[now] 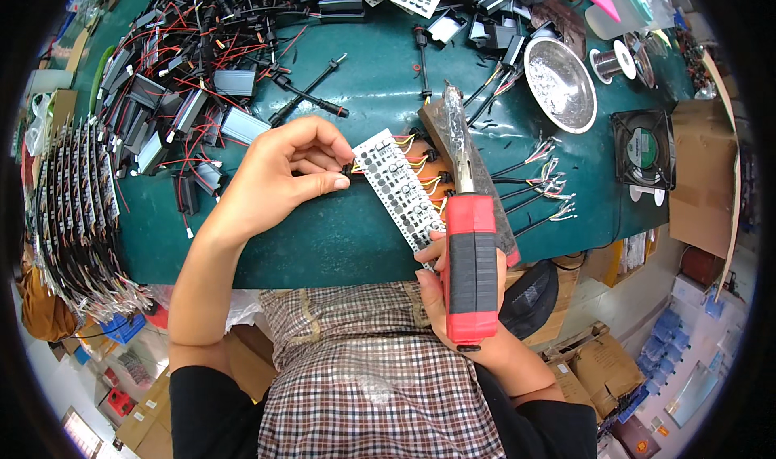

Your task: The person solders wires onto circuit boards using a soldering tool, sets the tool down, and wipes their hands with a paper wipe.

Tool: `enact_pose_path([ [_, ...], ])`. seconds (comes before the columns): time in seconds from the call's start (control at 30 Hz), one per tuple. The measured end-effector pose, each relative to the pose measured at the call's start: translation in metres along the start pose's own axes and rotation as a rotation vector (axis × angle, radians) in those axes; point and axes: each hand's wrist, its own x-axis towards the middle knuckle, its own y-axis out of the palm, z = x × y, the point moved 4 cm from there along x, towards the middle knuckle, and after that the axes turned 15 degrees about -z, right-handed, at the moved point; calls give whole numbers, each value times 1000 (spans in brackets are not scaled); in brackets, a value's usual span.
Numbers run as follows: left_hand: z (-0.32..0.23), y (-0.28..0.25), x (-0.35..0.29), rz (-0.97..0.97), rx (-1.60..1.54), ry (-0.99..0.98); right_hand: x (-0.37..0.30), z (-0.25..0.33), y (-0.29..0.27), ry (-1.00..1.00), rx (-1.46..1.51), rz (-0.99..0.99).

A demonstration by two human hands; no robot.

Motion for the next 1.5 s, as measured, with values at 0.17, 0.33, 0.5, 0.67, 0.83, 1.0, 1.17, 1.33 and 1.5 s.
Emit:
enact_pose_path([
  [0.17,0,3,-2,-19,107,135,1,-2,2,-39,-7,1],
  [0.33,-1,9,-11,-93,195,234,0,-3,5,-54,-16,-2],
  [0.5,-11,10,-11,-93,248,245,-3,-4,1,-43,8,-36],
  [0.67,-3,16,-14,-211,360,306,-6,-6,-7,69,104,-55],
  [0.83,-13,19,-22,-275,404,369,3,19,-41,170,259,-200],
  [1.0,-17,18,-25,-302,406,388,23,3,-114,25,200,-680],
  [1.17,-35,14,-39,-467,568,544,55,-49,-175,297,436,-836],
  [1.33,-41,18,-52,-421,521,488,92,-102,-180,454,734,-689],
  [1.5,-42,20,-52,-377,562,519,115,-137,-178,606,818,-678],
])
